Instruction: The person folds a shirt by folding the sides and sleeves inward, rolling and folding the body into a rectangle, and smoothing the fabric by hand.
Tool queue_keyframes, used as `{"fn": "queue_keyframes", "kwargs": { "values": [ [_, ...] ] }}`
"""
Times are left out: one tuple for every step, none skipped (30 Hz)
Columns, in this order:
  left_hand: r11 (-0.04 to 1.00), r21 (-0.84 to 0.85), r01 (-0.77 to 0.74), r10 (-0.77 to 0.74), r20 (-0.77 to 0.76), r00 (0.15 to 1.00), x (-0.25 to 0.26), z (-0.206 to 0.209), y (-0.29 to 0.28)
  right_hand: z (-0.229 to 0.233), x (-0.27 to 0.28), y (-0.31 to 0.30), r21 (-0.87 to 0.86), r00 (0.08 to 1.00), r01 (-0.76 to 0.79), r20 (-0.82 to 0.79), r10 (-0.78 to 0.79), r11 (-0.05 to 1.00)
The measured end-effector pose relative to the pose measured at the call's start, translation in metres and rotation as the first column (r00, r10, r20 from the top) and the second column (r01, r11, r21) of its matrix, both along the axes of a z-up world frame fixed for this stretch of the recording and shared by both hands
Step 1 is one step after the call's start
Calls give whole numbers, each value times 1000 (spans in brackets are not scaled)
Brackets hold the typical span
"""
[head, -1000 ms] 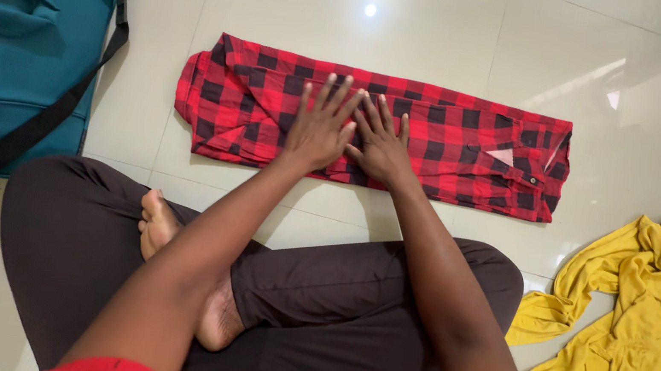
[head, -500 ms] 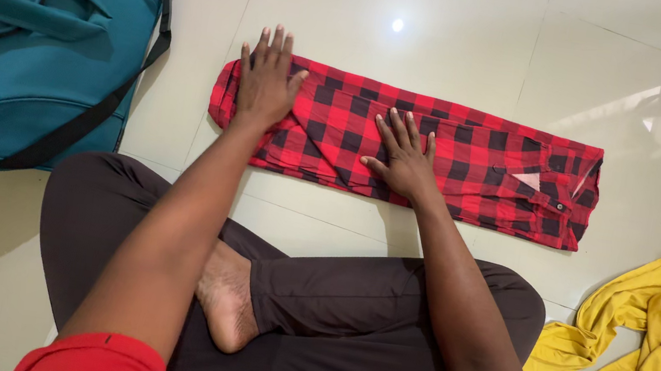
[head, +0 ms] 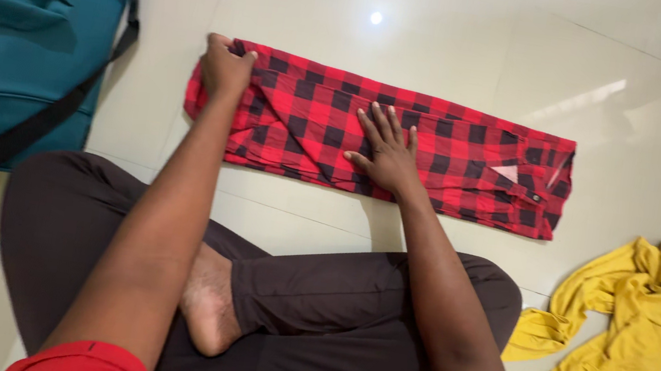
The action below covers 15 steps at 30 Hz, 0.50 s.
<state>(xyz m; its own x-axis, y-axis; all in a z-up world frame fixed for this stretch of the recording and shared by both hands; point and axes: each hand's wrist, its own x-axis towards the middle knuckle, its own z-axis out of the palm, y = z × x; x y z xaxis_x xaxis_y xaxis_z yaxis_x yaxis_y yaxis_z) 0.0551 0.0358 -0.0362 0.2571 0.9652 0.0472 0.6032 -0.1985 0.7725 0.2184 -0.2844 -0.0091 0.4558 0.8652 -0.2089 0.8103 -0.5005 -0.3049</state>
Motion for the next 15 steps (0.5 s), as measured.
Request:
{"fn": "queue_keyframes", "kwargs": {
  "values": [
    [998,-39,-50,49,-23,999,0,-1,0,0,1,-2,0,1000,-1,-14,1,1000],
    [998,-37,-55,54,-24,998,0,-2,1,0,1,-1,1,1000,-6,-15,6,1000],
    [997,-64,-45,39,-92,995,3,-4,2,1,3,-2,-1,1000,-8,-6,8,1000],
    [995,-86,-42,27,-165,986,0,-5,7,1,0,0,2,1000,-16,-4,16,1000],
    [996,-78,-53,39,-173,984,1,-7,9,2,0,1,10,1000,-26,-12,26,1000],
    [997,-47,-55,48,-139,989,5,-9,8,4,1,0,3,1000,-11,-10,11,1000],
    [998,-16,-58,56,-106,993,5,-8,10,4,0,2,-4,1000,3,-9,-3,1000],
    [998,-15,-61,59,-109,992,4,-7,10,5,-2,3,-3,1000,0,-12,0,1000],
    [995,-84,-61,59,-32,998,3,-3,10,4,-3,4,-1,1000,3,-18,-3,1000],
    [986,-158,-49,58,52,997,6,2,6,5,-1,0,-7,1000,13,-17,-13,1000],
    [985,-165,-46,55,55,997,6,8,4,5,0,-1,-13,1000,16,-13,-16,1000],
    [968,-247,-40,74,130,989,4,14,4,4,0,0,-5,1000,6,-11,-6,1000],
    [945,-326,-28,99,203,974,3,19,2,3,0,0,3,1000,-4,-8,4,1000],
    [945,-327,-31,102,202,974,2,22,1,3,0,0,3,1000,-7,-9,7,1000],
    [942,-331,48,54,292,955,1,23,2,4,0,0,-3,1000,1,-16,-1,1000]
  ]
}}
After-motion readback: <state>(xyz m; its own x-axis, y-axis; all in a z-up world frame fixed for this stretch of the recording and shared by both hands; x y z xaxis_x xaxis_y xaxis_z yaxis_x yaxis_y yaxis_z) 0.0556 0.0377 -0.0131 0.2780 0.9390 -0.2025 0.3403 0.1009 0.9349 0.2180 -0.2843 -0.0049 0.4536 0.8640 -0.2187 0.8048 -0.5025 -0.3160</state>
